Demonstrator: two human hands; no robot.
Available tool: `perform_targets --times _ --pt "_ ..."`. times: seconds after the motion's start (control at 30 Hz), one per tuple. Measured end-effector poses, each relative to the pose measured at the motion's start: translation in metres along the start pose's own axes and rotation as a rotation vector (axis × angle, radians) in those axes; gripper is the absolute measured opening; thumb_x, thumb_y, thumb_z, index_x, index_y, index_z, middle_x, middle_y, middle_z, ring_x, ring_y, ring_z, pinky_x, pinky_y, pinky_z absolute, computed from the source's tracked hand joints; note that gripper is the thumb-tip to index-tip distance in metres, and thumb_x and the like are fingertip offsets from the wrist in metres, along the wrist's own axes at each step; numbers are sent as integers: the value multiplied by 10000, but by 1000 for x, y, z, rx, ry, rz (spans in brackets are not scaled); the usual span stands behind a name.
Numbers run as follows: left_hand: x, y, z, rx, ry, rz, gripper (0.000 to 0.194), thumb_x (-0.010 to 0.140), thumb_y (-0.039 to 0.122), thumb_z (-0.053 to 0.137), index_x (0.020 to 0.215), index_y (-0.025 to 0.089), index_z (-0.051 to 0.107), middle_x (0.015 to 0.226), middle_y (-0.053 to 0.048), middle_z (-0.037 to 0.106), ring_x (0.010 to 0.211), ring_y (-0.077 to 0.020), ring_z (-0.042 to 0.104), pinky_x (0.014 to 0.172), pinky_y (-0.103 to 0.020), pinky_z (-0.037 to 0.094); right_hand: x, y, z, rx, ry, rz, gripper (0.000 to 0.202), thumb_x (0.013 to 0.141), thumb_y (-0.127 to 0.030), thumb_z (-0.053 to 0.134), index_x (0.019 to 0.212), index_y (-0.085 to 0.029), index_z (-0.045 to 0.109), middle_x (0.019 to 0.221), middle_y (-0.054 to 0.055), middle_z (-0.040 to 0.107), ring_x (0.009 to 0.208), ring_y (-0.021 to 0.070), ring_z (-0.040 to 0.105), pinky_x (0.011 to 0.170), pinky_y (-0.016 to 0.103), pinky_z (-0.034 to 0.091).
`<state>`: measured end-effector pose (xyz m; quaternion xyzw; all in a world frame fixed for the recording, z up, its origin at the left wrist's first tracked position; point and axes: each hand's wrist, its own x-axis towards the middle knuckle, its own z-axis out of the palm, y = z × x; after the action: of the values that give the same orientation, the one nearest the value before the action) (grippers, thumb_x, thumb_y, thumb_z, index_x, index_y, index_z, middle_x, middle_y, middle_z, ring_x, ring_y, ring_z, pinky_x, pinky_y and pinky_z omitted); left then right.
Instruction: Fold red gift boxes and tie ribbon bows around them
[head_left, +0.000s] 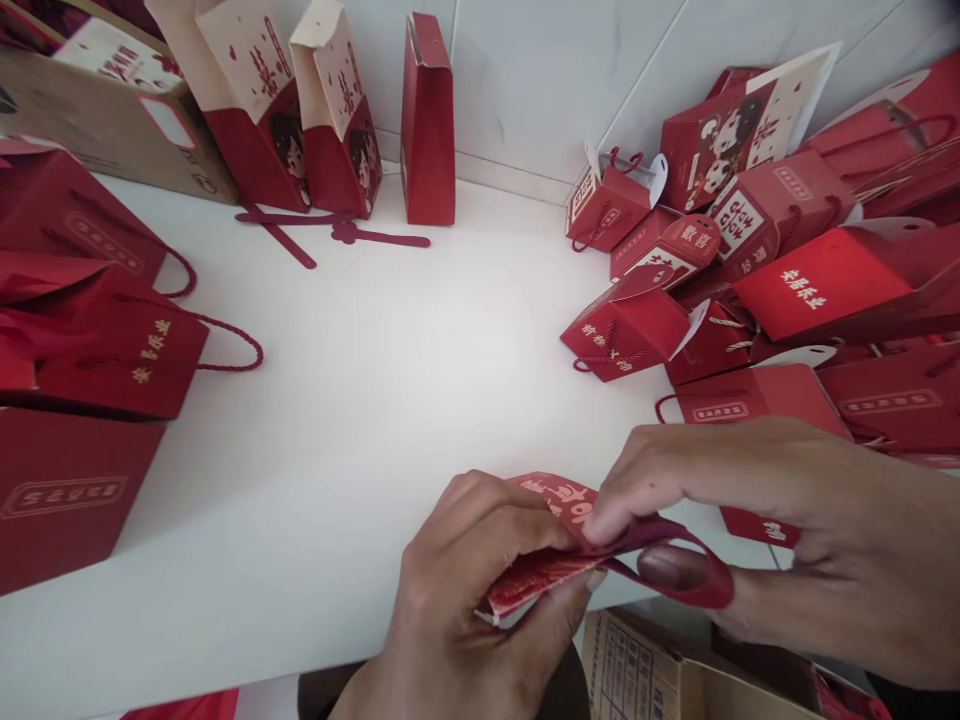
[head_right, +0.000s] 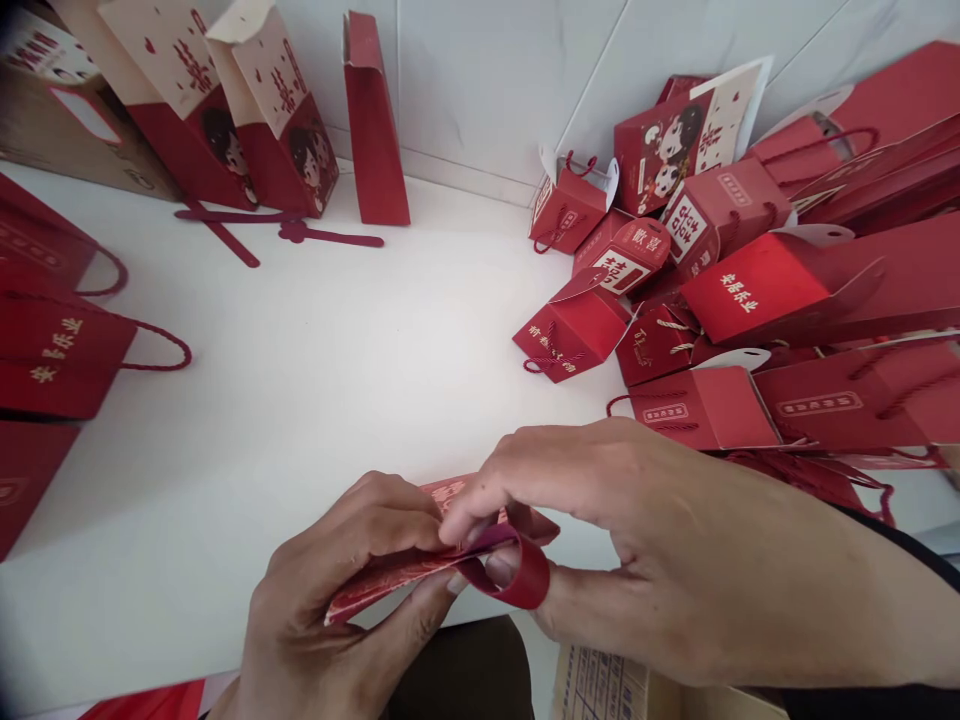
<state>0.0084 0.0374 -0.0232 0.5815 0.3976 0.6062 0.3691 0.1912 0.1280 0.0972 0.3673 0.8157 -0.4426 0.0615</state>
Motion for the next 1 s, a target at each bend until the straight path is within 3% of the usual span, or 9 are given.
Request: perform_targets --times 0.1,0.3,0.5,0.8,1.0 --pt "1 1 -1 -6 13 3 131 862 74 742 951 166 712 895 -51 757 836 -158 723 745 -276 627 -3 6 4 -34 49 12 378 867 -321 790 1224 -423 718 1082 -61 784 905 171 753 738 210 577" --pt "-3 5 0 30 41 -5 185 842 52 736 964 186 696 880 -47 735 820 -171 728 731 -295 638 -6 16 18 48 113 -117 286 909 -308 768 1176 -405 730 1077 -49 777 926 162 744 777 218 579" --pt "-6 9 0 52 27 -38 211 808 8 718 913 186 676 855 -26 726 818 -169 729 757 -299 633 -8 7 30 55 155 -97 180 906 -352 773 1085 -368 760 1010 -25 766 897 164 724 749 227 573" --pt "-16 6 -6 -4 -52 -56 239 815 25 759 986 178 690 939 -44 712 893 -174 710 793 -298 615 -17 6 40 -19 193 -111 367 865 -266 764 1201 -408 726 1097 -32 770 976 193 733 790 265 593" --pt "-14 0 -9 11 -56 63 160 897 110 721 1031 185 678 906 -69 734 856 -187 707 766 -324 626 -1 -12 40 -23 223 -52 299 895 -398 659 1163 -341 779 972 45 778 986 277 733 833 382 613"
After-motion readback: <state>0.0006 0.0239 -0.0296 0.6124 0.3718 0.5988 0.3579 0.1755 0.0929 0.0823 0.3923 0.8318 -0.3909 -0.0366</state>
